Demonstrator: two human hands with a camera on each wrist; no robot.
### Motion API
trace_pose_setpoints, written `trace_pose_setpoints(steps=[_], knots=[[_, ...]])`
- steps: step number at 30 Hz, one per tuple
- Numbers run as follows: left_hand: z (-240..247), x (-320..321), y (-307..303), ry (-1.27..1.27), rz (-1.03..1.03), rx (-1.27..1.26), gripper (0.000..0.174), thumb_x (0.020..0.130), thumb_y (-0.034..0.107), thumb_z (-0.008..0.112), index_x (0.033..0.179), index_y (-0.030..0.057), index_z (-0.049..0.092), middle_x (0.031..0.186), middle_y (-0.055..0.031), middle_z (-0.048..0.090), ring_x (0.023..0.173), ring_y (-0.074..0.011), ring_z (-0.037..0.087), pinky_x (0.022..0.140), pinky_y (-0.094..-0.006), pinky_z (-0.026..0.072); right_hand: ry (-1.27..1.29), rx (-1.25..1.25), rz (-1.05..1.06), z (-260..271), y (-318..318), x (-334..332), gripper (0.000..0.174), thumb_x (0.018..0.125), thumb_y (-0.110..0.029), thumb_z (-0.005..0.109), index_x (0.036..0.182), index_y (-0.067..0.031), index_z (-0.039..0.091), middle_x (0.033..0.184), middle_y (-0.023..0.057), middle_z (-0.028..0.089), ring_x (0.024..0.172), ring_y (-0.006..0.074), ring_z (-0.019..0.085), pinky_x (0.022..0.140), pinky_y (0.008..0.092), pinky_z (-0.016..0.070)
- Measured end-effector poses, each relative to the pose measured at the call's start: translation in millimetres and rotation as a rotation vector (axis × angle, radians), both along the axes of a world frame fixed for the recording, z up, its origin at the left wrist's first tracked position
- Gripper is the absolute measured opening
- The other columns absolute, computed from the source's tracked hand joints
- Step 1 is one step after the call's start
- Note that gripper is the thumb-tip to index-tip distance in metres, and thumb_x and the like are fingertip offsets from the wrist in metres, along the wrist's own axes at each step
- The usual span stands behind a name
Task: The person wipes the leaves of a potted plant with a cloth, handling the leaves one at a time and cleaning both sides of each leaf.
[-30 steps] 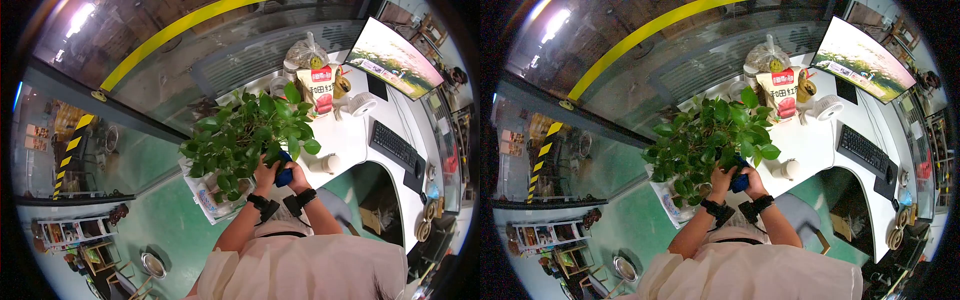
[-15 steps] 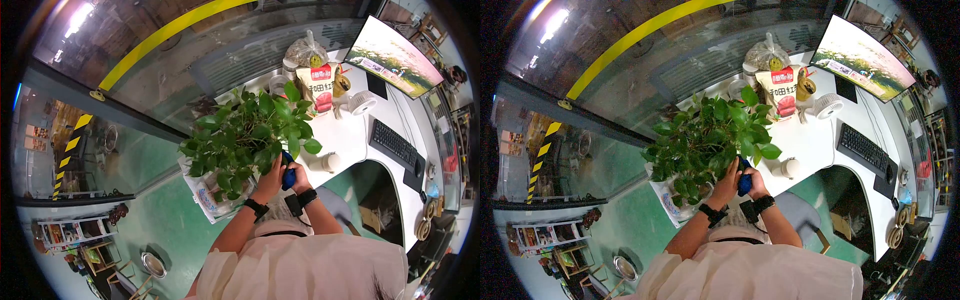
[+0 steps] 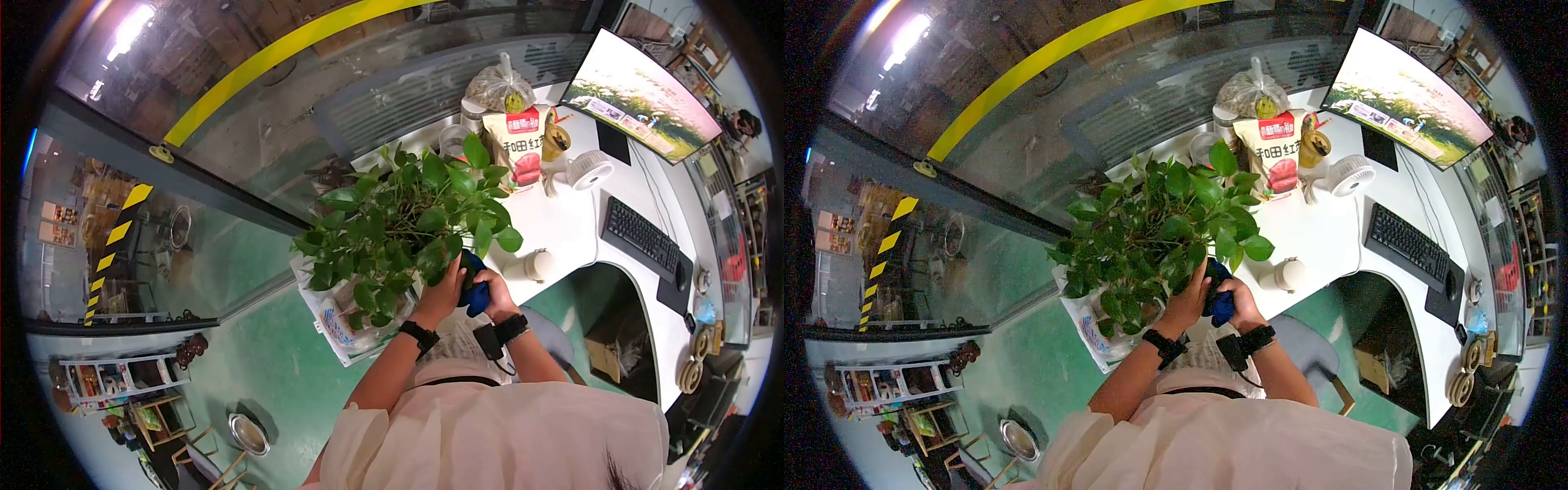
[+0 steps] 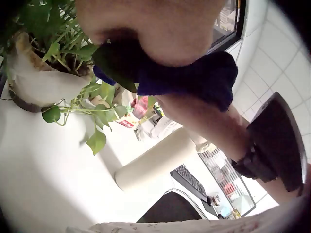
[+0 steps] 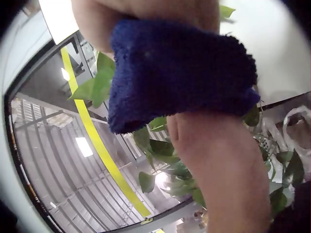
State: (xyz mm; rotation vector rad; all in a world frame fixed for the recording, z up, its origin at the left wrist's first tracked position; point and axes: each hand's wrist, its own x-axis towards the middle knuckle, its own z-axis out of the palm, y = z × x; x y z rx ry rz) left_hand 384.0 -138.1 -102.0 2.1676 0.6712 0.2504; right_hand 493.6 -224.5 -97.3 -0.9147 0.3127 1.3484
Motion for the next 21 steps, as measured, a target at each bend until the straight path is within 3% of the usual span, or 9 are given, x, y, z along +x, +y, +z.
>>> trace_pose_setpoints(steps=[3, 12, 15, 18, 21], knots=[[-3, 2, -2, -0.085, 0.06, 0.017, 0.043, 0.094, 0.025, 0.038, 0.132, 0.0055, 0.034, 0.132, -0.0216, 0.037, 0.121, -0.0367, 0.036, 0.098, -0.0401, 0.0307, -0.007, 0.071, 0.02, 1, -4, 1, 0.029, 0.067, -0.005, 0.049, 0.095, 0.0006, 0.054, 0.077, 0.0074, 0.057, 0.062, 0.0193, 0.056, 0.058, 0.029, 0.0498], [7, 10, 4, -0.25, 0.058, -0.101, 0.046, 0.095, 0.027, 0.034, 0.133, 0.0027, 0.032, 0.133, -0.0222, 0.036, 0.123, -0.0361, 0.034, 0.1, -0.038, 0.03, -0.058, 0.078, 0.006, 51, -19, -2, 0.047, 0.065, 0.001, 0.046, 0.111, 0.0039, 0.049, 0.087, 0.0117, 0.059, 0.069, 0.0208, 0.059, 0.063, 0.0318, 0.0526], [19, 9, 9, -0.122, 0.072, -0.246, 0.046, 0.095, 0.027, 0.032, 0.134, 0.003, 0.03, 0.133, -0.0223, 0.036, 0.122, -0.0366, 0.035, 0.099, -0.038, 0.0317, -0.046, 0.178, 0.037, 50, -30, 3, 0.048, 0.064, 0.004, 0.045, 0.112, 0.0044, 0.049, 0.091, 0.0115, 0.06, 0.072, 0.0208, 0.059, 0.065, 0.0314, 0.0528], [19, 9, 15, -0.168, 0.076, -0.1, 0.047, 0.094, 0.026, 0.037, 0.134, 0.0027, 0.03, 0.131, -0.0234, 0.038, 0.12, -0.0371, 0.037, 0.097, -0.0385, 0.0339, -0.087, 0.187, 0.078, 60, -47, 8, 0.051, 0.061, 0.002, 0.047, 0.112, 0.0046, 0.049, 0.095, 0.0124, 0.059, 0.079, 0.0217, 0.059, 0.072, 0.0328, 0.0516], [13, 10, 23, -0.107, 0.057, 0.027, 0.05, 0.089, 0.023, 0.05, 0.131, 0.0019, 0.035, 0.124, -0.0245, 0.044, 0.114, -0.0384, 0.043, 0.093, -0.0387, 0.0378, -0.086, 0.194, 0.016, 57, -65, 12, 0.057, 0.06, 0.0, 0.048, 0.116, 0.0058, 0.047, 0.102, 0.0164, 0.059, 0.086, 0.0262, 0.059, 0.077, 0.036, 0.05]])
